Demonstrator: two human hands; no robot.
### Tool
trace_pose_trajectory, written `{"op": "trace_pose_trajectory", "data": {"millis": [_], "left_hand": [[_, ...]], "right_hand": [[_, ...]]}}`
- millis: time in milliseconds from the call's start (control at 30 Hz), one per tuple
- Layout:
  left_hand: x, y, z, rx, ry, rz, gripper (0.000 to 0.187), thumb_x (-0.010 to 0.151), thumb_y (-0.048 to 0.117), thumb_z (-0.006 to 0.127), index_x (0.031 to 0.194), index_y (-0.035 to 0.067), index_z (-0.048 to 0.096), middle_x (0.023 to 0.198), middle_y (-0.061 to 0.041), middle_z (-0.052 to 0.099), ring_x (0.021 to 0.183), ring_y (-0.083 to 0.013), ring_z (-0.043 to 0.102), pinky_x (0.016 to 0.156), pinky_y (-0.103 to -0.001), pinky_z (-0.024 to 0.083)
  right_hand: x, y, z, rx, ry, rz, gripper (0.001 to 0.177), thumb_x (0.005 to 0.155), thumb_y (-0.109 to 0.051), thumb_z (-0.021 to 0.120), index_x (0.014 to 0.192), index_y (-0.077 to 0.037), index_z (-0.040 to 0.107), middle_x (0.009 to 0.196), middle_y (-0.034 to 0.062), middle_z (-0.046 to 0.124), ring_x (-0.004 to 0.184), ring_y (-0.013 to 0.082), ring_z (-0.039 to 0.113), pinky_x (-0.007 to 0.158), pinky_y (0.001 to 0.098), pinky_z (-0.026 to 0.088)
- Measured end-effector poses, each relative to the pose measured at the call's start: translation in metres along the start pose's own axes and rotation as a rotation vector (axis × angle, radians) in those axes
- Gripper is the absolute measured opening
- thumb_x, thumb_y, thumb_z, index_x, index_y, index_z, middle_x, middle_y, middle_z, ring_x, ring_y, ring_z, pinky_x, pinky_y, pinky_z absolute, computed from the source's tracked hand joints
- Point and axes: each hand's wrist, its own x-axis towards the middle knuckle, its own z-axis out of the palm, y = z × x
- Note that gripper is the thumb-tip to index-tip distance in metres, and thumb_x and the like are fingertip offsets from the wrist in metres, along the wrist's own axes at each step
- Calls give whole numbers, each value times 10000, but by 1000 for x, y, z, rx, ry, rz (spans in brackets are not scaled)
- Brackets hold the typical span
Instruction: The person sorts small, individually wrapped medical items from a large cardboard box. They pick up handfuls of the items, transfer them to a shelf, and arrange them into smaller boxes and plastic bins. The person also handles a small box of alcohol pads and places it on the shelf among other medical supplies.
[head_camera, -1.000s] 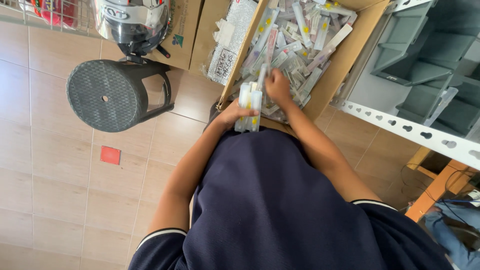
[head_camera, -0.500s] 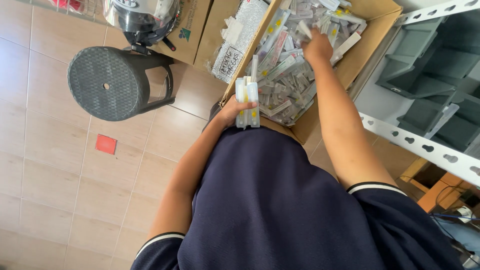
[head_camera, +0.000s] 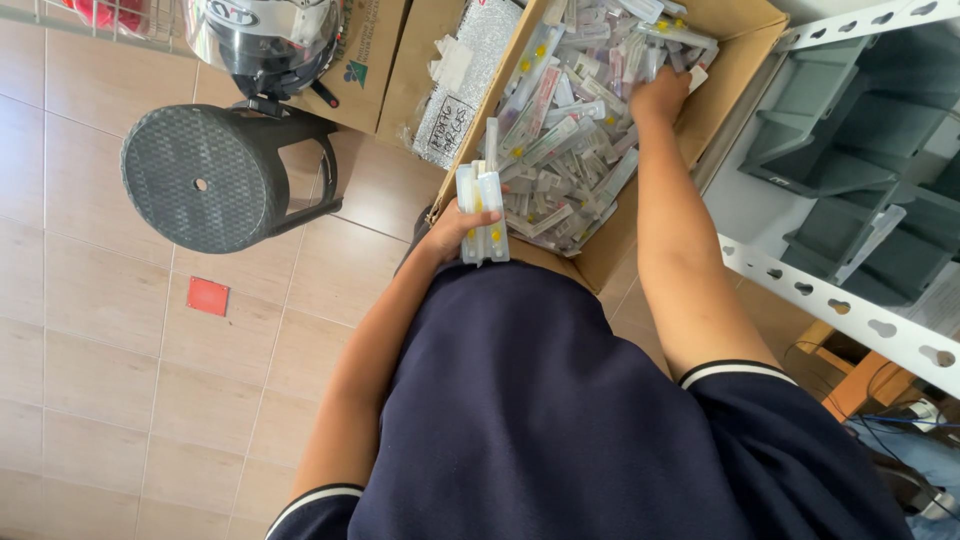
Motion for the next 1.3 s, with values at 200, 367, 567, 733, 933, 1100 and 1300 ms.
{"op": "trace_pose_trajectory", "data": {"millis": [200, 367, 567, 733, 933, 1100, 1300], "left_hand": [[2, 2, -1, 30, 40, -2, 683, 803, 267, 818, 1410, 65, 579, 1129, -89, 699, 1067, -201, 669, 951, -383, 548], [4, 6, 2, 5, 31, -21, 686, 796, 270, 824, 1406, 72, 581, 1104, -96, 694, 1054, -205, 665, 940, -389, 548], [4, 1, 0, -3, 47, 7, 671, 799, 248, 827, 1399, 67, 588, 1101, -91, 699, 1052, -203, 667, 945, -387, 547], [3, 1, 1, -37, 58, 9, 665, 805, 222, 827, 1405, 65, 588, 1105, -91, 703, 1059, -202, 667, 960, -377, 537], [2, 7, 5, -29, 86, 24, 666, 780, 221, 832, 1382, 73, 587, 1116, -66, 685, 1049, -196, 663, 931, -386, 547], [4, -8, -2, -5, 129, -19, 586, 787, 212, 850, 1302, 23, 645, 1121, -70, 689, 1048, -202, 656, 938, -387, 541], [1, 0, 4, -42, 120, -44, 543, 752, 160, 855, 1233, 27, 642, 1120, -105, 727, 1030, -210, 704, 926, -401, 570]], "right_hand": [[-10, -30, -38, 99, -113, 22, 504, 730, -138, 839, 1164, -35, 605, 1184, 197, 675, 1105, 415, 650, 929, 457, 539], [-2, -21, -30, 79, -206, 204, 696, 611, -217, 953, 1153, 5, 576, 1172, 243, 644, 1044, 403, 665, 877, 426, 552], [-1, -11, -26, 379, -278, 267, 671, 576, -100, 905, 1159, 25, 597, 1146, 203, 721, 1018, 333, 726, 825, 409, 595], [-11, -21, -33, 564, -48, 409, 474, 634, -64, 825, 1093, -23, 715, 1144, 183, 789, 1028, 311, 784, 861, 381, 615], [-27, -49, -30, 222, 31, 294, 515, 749, -131, 784, 1254, -194, 705, 1418, 349, 443, 1317, 509, 370, 1070, 471, 373], [2, -1, 30, -14, 60, 313, 407, 744, -157, 780, 1146, -109, 738, 1408, 345, 489, 1360, 544, 372, 1147, 497, 332], [15, 56, 26, 280, 192, 243, 482, 795, -178, 818, 1194, 32, 645, 1249, 259, 681, 1172, 424, 644, 1026, 450, 495]]}}
